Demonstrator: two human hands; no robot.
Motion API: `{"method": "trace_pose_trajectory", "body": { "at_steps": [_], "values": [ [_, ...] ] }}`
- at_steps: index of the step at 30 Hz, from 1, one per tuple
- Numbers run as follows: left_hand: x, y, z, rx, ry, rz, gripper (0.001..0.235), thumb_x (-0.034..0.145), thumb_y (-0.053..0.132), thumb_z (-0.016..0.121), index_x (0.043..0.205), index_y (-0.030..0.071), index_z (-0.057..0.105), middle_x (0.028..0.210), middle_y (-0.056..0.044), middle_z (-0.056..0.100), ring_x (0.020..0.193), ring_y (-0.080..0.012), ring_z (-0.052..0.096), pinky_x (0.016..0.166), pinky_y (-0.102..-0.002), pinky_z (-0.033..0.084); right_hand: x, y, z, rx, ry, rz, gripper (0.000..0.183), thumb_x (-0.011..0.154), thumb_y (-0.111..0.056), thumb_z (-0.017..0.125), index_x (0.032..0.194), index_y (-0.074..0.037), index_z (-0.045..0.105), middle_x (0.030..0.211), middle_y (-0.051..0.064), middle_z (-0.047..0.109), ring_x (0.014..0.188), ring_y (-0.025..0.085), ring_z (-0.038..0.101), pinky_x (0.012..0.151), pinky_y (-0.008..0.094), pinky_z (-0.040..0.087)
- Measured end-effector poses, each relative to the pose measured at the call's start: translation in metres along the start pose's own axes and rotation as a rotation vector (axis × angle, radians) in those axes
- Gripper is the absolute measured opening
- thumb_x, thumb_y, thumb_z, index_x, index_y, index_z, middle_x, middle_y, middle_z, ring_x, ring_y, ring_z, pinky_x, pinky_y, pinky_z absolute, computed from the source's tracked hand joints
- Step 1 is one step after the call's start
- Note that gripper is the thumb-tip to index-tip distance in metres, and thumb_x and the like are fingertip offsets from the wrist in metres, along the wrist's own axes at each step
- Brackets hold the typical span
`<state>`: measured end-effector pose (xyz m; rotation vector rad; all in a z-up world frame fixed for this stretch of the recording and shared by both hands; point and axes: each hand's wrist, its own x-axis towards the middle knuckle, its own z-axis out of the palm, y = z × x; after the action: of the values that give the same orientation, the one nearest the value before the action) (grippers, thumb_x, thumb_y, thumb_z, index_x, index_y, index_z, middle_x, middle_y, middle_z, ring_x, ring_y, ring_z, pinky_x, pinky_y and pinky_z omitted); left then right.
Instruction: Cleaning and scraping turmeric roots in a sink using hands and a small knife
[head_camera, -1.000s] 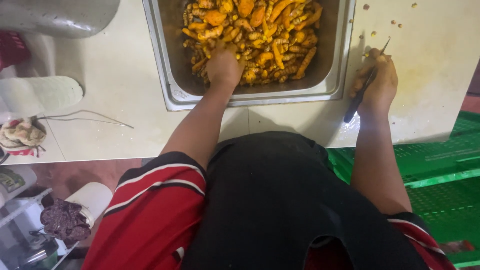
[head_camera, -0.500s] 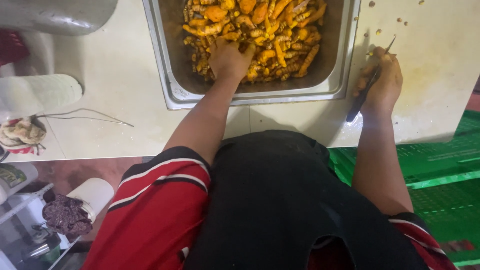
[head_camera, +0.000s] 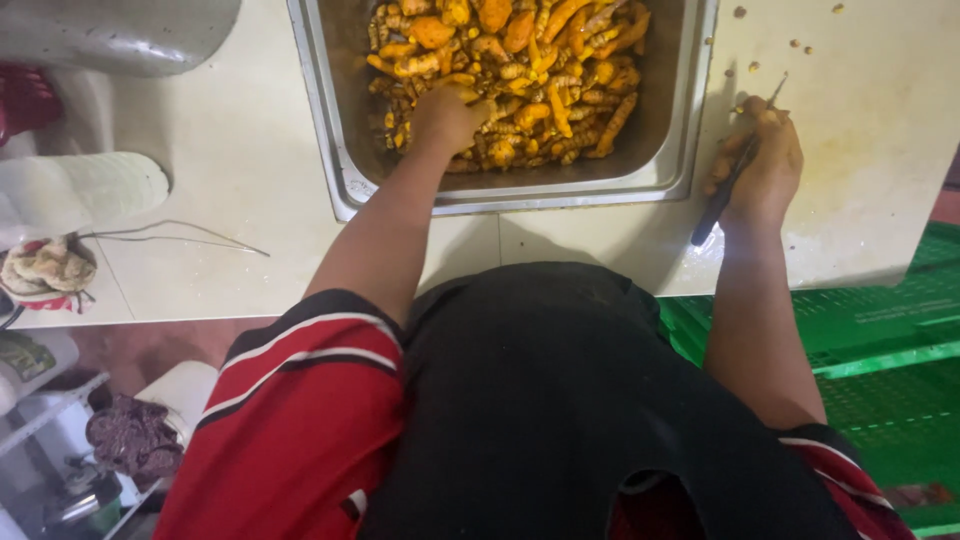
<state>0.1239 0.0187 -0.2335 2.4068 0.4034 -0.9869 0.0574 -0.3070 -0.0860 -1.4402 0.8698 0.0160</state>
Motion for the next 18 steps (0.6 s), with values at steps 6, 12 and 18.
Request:
{"method": "trace_pose_trajectory", "body": {
  "at_steps": [6, 12, 18],
  "values": [
    [-0.035, -0.011, -0.017, -0.299, 0.007, 0.113, 0.048, 0.086, 0.049, 0.065, 0.129, 0.027, 0.069, 0.093, 0.003, 0.072, 0.074, -0.0166, 0.068, 0.071, -0.033, 0.049, -0.003, 0.006, -0.007, 0.002, -0.043, -0.054, 0.030, 0.098, -0.032, 0.049, 0.111, -0.012, 0.066, 0.066, 0.001, 0.048, 0.045, 0.012, 0.044, 0.036, 0.026, 0.034],
    [-0.130, 0.014, -0.061, -0.868, -0.087, 0.094, 0.037, 0.096, 0.041, 0.062, 0.127, 0.022, 0.071, 0.099, 0.004, 0.080, 0.054, -0.0026, 0.046, 0.044, -0.019, 0.033, -0.022, 0.005, -0.006, -0.070, -0.004, -0.091, 0.040, 0.099, -0.034, 0.047, 0.133, -0.015, 0.055, 0.061, 0.002, 0.049, 0.043, 0.013, 0.042, 0.036, 0.027, 0.035],
    [-0.170, 0.012, -0.062, -1.226, -0.186, 0.173, 0.050, 0.088, 0.043, 0.065, 0.130, 0.015, 0.069, 0.116, 0.001, 0.070, 0.062, -0.0064, 0.058, 0.057, -0.020, 0.052, -0.025, 0.012, -0.011, 0.012, -0.023, -0.087, 0.055, 0.107, -0.027, 0.048, 0.161, -0.030, 0.040, 0.080, -0.001, 0.050, 0.050, 0.009, 0.047, 0.042, 0.025, 0.044]
  ]
}}
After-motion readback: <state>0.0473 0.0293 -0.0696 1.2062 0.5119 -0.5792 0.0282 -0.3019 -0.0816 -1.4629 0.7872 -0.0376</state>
